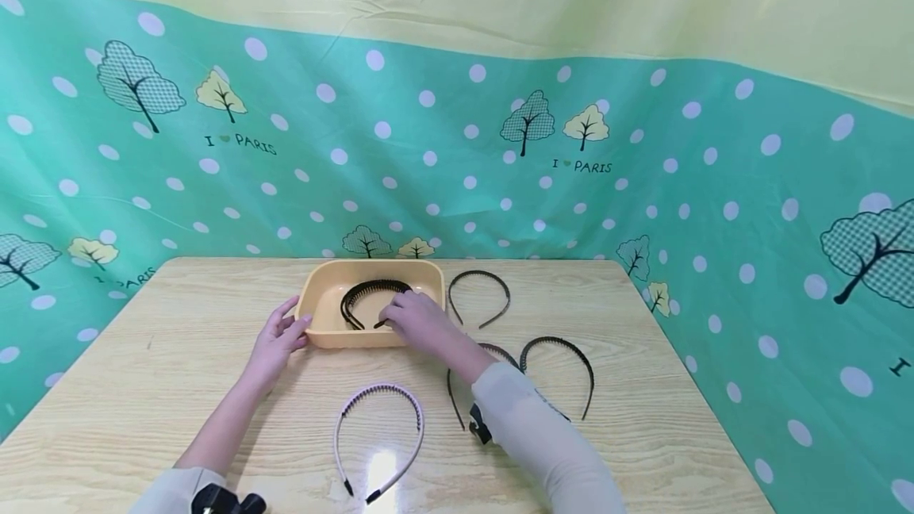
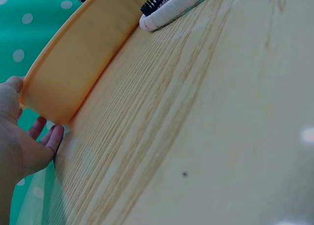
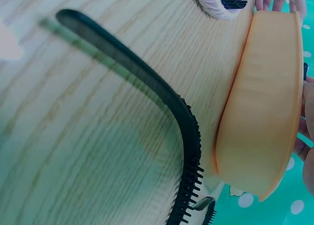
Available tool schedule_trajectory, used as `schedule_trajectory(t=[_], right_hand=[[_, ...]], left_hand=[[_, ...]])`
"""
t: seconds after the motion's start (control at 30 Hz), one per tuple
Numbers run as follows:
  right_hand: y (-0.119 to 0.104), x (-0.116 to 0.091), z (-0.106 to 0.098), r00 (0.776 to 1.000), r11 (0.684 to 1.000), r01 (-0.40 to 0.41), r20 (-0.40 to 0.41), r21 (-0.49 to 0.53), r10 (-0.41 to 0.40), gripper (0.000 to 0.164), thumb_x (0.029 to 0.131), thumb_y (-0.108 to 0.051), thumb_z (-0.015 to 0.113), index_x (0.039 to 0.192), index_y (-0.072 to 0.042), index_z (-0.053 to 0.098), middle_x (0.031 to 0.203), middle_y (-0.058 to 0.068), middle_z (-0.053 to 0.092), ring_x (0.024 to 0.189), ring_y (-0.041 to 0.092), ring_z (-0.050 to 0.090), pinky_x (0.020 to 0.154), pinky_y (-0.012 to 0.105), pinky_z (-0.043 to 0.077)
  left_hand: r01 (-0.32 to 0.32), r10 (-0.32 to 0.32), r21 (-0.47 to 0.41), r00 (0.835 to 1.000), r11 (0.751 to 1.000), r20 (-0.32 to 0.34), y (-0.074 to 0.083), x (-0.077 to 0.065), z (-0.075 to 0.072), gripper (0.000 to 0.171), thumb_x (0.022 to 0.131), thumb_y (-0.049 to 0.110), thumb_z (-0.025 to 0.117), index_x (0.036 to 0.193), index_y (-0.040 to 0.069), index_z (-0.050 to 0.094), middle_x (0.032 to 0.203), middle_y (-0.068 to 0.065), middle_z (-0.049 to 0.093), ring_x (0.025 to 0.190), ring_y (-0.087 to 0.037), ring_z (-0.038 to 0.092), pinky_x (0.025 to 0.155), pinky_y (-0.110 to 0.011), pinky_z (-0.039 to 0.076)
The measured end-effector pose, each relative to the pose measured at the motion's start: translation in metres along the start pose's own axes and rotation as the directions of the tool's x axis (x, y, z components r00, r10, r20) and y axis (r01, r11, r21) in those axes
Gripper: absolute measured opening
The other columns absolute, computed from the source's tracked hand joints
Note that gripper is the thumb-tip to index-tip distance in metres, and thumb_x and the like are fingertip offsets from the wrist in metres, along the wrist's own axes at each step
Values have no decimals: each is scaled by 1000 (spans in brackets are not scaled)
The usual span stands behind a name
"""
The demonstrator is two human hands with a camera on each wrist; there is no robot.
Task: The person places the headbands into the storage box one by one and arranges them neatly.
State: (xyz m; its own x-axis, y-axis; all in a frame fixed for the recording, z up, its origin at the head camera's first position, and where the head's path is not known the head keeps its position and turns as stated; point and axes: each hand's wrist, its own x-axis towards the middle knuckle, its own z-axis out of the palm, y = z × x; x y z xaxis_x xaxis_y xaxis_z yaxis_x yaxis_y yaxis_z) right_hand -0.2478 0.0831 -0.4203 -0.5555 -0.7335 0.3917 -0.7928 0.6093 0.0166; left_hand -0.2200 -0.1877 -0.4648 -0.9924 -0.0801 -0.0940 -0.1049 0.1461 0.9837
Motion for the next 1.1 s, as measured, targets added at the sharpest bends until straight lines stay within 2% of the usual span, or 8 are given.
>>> schedule_trajectory(t=[0.27,0.4,0.53,0.7,0.83,0.97,1.1], right_hand=[[0,2,-4,998,1000,-25,60,1,25,16,90,-21,62,104,-21,70,99,-4,67,91,13,59,80,29,49],[-1,2,-7,990,998,-61,128,12,59,21,92,-22,58,111,-20,68,104,-3,66,96,14,59,86,31,49],[0,1,-10,985,995,-94,151,43,86,20,92,-22,59,110,-20,68,105,-3,66,99,15,58,90,33,48],[2,1,-7,988,995,-84,135,52,77,17,92,-23,59,104,-21,70,102,-4,66,96,14,58,87,31,48],[2,4,-7,985,995,-80,156,55,71,17,92,-23,59,103,-21,72,99,-5,67,93,13,59,85,28,49],[1,7,-10,976,984,-127,192,123,102,16,92,-21,60,102,-18,72,98,-3,67,93,14,59,86,29,48],[3,9,-9,962,960,-205,223,191,161,17,91,-23,61,102,-16,72,99,-2,67,95,15,59,89,30,48]], left_hand=[[37,-37,-16,999,999,15,17,-10,1,60,97,26,50,150,18,21,141,-20,37,103,-9,48,83,-20,49],[18,-18,-2,1000,1000,12,9,-7,0,63,96,34,51,150,21,21,141,-19,37,104,-10,48,82,-17,48],[1,-1,5,1000,1000,1,-4,0,0,65,94,41,52,149,24,22,141,-17,38,111,-16,47,82,-15,48],[-8,8,-5,1000,1000,-6,-4,3,0,64,94,39,53,149,23,23,139,-18,40,109,-16,49,80,-15,48],[-17,17,-7,1000,1000,-6,-3,2,0,64,95,38,52,149,21,23,139,-19,39,108,-15,50,80,-15,49],[-17,17,-3,1000,1000,-7,-3,2,0,64,95,39,53,149,20,23,139,-19,40,108,-16,50,80,-16,49],[-15,15,2,1000,1000,-7,-4,2,0,65,94,39,53,149,21,24,139,-20,40,109,-16,50,80,-16,49]])
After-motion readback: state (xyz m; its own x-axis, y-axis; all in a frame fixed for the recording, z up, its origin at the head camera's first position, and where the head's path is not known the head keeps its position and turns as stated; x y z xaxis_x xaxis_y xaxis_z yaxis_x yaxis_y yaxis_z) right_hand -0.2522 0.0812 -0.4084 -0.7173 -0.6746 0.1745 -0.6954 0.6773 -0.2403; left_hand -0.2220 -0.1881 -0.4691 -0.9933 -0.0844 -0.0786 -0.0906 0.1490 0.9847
